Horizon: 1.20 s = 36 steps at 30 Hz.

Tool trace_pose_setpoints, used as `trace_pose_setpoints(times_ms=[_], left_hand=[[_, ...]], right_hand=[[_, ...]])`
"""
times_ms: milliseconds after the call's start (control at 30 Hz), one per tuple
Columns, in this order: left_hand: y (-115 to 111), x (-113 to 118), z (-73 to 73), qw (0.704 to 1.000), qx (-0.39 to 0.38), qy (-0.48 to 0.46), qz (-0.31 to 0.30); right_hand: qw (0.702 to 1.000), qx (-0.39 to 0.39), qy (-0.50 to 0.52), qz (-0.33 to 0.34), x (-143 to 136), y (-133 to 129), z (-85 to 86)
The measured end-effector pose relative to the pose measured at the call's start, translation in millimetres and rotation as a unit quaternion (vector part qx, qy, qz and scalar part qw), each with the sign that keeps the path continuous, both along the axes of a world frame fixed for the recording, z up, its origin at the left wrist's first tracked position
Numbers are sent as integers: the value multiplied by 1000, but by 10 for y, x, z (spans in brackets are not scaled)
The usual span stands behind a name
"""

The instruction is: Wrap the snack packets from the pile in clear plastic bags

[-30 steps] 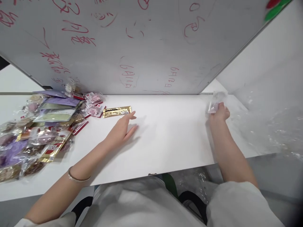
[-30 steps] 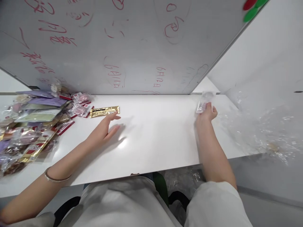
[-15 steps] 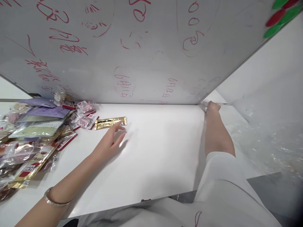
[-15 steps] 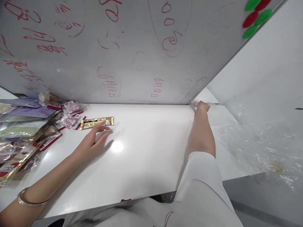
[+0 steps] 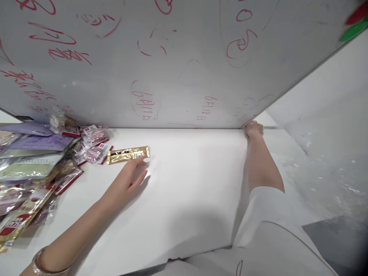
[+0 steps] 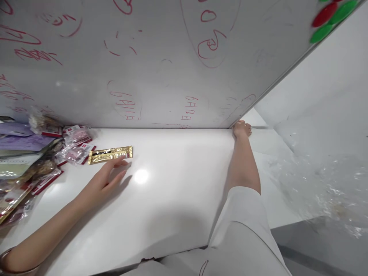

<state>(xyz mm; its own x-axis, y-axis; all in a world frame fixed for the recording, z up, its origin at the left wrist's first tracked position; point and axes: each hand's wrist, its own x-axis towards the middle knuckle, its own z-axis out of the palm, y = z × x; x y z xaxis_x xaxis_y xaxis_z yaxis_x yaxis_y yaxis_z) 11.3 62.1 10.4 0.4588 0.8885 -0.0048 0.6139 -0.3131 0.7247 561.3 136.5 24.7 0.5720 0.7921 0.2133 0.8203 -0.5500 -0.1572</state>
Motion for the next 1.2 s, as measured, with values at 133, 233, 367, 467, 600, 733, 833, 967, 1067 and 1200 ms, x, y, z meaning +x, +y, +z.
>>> trace_pose_setpoints(times_ms=[133, 233, 367, 467, 600, 733, 833, 967, 1067, 1200], left_hand=[[-1, -22, -36, 1000, 11, 11, -18], [-12, -26, -36, 1000, 4, 15, -13], [-24, -11, -10, 1000, 15, 19, -11], [-41, 16, 13, 1000, 22, 14, -10], [-106, 61, 55, 1000, 13, -7, -15], [-227, 101, 137, 999, 5, -26, -37], [-304, 114, 213, 998, -36, -53, -21], [-280, 63, 242, 983, -132, -125, 27], [-191, -18, 200, 971, -194, -130, 56], [-105, -79, 148, 953, -244, -143, 104]], right_hand=[[991, -42, 23, -126, 143, -267, -115], [987, -67, 29, -142, 143, -561, -58], [981, -123, 49, -142, -185, -1075, 73], [960, -218, 87, -151, -729, -1480, -15], [983, -173, 6, -60, -1457, -1809, -302], [984, -131, 5, 124, -1956, -1809, -447], [958, -123, 25, 259, -2410, -1718, -494], [801, -62, 12, 595, -3080, -1654, -494], [687, -23, -42, 725, -3379, -1664, -400], [670, 48, -86, 736, -3431, -1748, -241]])
